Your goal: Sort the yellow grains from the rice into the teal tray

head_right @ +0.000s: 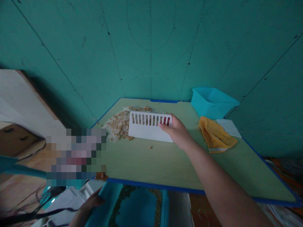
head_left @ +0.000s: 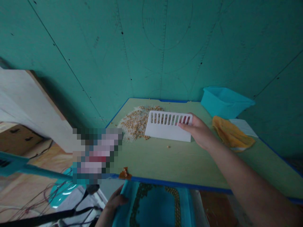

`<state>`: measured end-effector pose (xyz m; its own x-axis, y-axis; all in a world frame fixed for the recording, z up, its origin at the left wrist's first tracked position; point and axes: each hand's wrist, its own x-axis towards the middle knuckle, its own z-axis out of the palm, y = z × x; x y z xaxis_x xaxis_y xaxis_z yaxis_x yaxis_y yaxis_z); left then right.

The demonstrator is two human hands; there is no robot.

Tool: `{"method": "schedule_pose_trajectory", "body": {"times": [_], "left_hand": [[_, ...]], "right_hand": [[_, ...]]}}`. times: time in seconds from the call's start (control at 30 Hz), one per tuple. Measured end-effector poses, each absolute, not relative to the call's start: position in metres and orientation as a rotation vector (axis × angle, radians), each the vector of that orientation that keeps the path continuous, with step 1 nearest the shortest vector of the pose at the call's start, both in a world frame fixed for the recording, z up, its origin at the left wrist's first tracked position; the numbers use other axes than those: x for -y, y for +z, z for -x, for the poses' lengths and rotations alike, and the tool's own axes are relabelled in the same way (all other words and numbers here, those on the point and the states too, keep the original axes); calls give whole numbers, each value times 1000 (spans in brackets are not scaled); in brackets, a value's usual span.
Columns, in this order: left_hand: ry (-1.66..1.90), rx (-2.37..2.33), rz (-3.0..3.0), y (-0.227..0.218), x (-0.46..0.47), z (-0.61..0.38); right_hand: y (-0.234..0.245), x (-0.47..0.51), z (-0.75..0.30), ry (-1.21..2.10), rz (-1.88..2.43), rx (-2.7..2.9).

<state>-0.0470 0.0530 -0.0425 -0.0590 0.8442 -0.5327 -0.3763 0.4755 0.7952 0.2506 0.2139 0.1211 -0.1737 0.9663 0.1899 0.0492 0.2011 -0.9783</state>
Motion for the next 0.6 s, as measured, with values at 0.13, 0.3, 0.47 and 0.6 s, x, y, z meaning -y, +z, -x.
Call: {"method": "schedule_pose_trajectory", "body": {"times": [0.13,0.3,0.47,0.6], "left_hand": [[1066,-1262,-475,-41,-52,47],[1049,-1263,-475,-39,-52,48],[1036,-1263,-474,-42,-53,47],[1029,-1260,-462,-41,-53,46]], "right_hand": [[121,-213,-250,1155,1017,1479],[121,-213,-249,1173,1013,1490],[121,-211,-248,1189,979,1502],[123,-209,-247,1204,974,1509]]}}
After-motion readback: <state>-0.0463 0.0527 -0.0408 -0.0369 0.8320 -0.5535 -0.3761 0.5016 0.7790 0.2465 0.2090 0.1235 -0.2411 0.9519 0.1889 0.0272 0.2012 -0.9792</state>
